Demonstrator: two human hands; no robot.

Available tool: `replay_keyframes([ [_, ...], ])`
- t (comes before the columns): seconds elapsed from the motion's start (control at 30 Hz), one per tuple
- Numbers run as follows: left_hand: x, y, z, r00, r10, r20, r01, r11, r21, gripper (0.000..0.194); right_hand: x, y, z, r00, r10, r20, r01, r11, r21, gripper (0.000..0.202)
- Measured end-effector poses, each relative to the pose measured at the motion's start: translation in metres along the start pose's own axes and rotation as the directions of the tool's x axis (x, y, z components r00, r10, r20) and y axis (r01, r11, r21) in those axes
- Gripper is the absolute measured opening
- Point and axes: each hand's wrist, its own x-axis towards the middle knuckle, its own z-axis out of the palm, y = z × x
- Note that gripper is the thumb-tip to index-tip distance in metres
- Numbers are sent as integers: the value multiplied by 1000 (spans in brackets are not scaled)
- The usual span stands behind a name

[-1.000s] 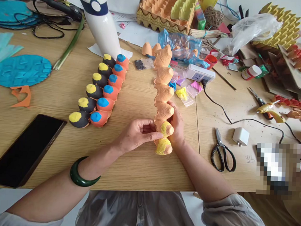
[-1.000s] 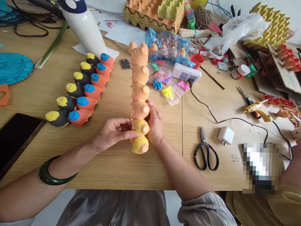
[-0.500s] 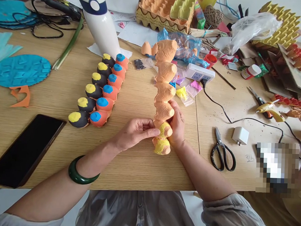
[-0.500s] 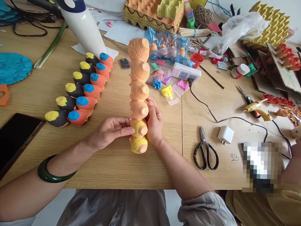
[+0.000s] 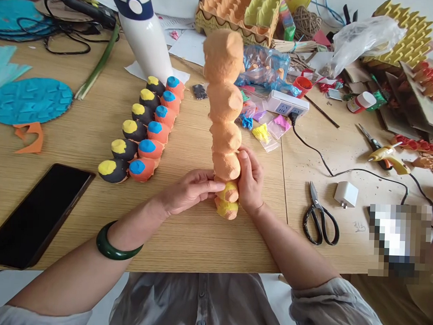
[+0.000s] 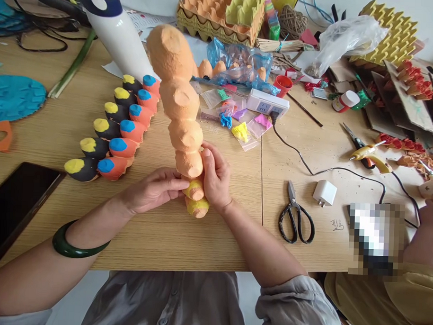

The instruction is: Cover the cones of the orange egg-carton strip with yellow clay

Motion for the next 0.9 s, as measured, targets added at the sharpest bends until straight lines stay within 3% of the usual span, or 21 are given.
replay_keyframes([
  [0.13, 2, -4, -1, 996, 46, -75, -41, 997, 61, 32, -1, 3, 2, 1000, 1, 26, 1, 999, -45, 28],
  [0.27, 5, -6, -5, 992, 3, -125, 0, 1000, 23, 36, 3, 9, 3, 996, 40, 80, -37, 998, -42, 31],
  [0.37, 6, -4, -8, 977, 87, -195, -51, 981, 185, 45, 7, 13, 3, 992, 99, 79, -96, 995, -34, 27],
  [0.47, 5, 2, -8, 908, 262, -327, -73, 867, 493, 48, 10, 15, 3, 984, 159, 77, -157, 987, -34, 24],
  [0.6, 1, 11, -8, 831, 383, -405, 43, 680, 732, 59, 10, 18, 2, 977, 181, 113, -169, 980, -109, 24],
  [0.77, 0, 18, -18, 783, 432, -448, 240, 455, 858, 66, 8, 19, -1, 970, 89, 225, -15, 950, -313, 30],
  [0.9, 1, 19, -24, 777, 392, -492, 352, 377, 857, 68, 8, 22, -7, 957, 23, 289, 148, 820, -554, 32],
])
